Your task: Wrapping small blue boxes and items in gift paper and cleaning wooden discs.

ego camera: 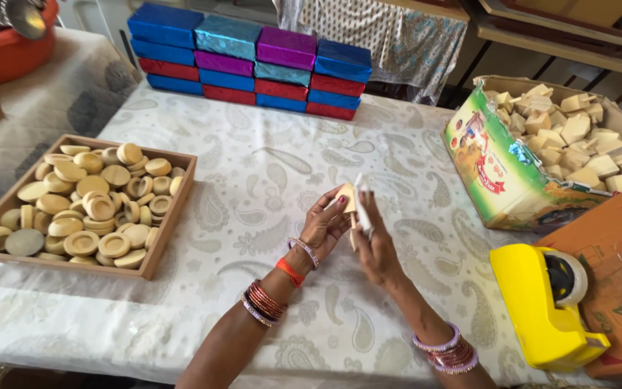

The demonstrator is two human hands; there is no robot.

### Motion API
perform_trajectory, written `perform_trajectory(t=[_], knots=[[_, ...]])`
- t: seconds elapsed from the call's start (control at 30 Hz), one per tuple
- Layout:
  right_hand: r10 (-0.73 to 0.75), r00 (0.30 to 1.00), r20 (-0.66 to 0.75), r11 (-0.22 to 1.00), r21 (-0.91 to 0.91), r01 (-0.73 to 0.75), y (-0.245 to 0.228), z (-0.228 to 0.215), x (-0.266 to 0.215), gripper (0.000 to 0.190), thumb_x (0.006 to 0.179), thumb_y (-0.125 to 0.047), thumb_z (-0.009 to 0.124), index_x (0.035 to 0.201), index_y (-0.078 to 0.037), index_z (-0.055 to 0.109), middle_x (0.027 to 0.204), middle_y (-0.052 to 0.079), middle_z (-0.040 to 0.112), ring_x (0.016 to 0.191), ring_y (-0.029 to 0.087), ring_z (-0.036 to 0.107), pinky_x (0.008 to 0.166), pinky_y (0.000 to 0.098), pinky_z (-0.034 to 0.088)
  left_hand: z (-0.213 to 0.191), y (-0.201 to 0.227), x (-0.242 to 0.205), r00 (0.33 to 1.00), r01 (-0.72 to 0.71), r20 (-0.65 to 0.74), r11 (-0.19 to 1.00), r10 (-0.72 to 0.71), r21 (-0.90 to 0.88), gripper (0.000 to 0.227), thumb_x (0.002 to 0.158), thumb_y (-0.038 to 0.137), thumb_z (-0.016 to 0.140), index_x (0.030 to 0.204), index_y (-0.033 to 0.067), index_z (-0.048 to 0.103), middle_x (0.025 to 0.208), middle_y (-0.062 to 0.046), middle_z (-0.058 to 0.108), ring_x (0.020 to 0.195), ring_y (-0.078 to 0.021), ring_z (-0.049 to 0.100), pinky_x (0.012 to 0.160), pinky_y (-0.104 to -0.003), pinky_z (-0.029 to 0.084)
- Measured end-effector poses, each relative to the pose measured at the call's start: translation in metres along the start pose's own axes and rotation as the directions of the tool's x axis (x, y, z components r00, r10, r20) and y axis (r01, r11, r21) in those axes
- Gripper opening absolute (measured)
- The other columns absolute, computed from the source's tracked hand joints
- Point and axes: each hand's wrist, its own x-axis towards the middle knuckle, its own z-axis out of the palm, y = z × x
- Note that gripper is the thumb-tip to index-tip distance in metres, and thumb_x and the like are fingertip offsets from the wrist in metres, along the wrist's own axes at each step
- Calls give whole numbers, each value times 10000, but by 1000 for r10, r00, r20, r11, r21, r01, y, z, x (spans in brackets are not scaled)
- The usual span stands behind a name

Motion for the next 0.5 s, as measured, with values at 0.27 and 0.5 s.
perform_trajectory(t=[0.27,0.5], knots=[[-21,1000,-9,991,-129,20,3,-13,5,617,1081,-346,402,1625,-91,260,1705,191,244,1581,362,231,1258,448,260,14,-2,-6,997,79,10,996,-80,51,428,961,104,699,1374,48,600,1142,-92,718,1003,-189,720,868,-354,630],[-144,984,102,952,-258,166,-2,4,-2,653,1081,-475,336,1633,-132,272,1715,173,215,1591,378,187,1268,484,253,-2,6,4,996,-23,-91,1000,21,-19,432,931,100,684,1350,76,585,1111,-78,740,996,-196,727,893,-353,639]])
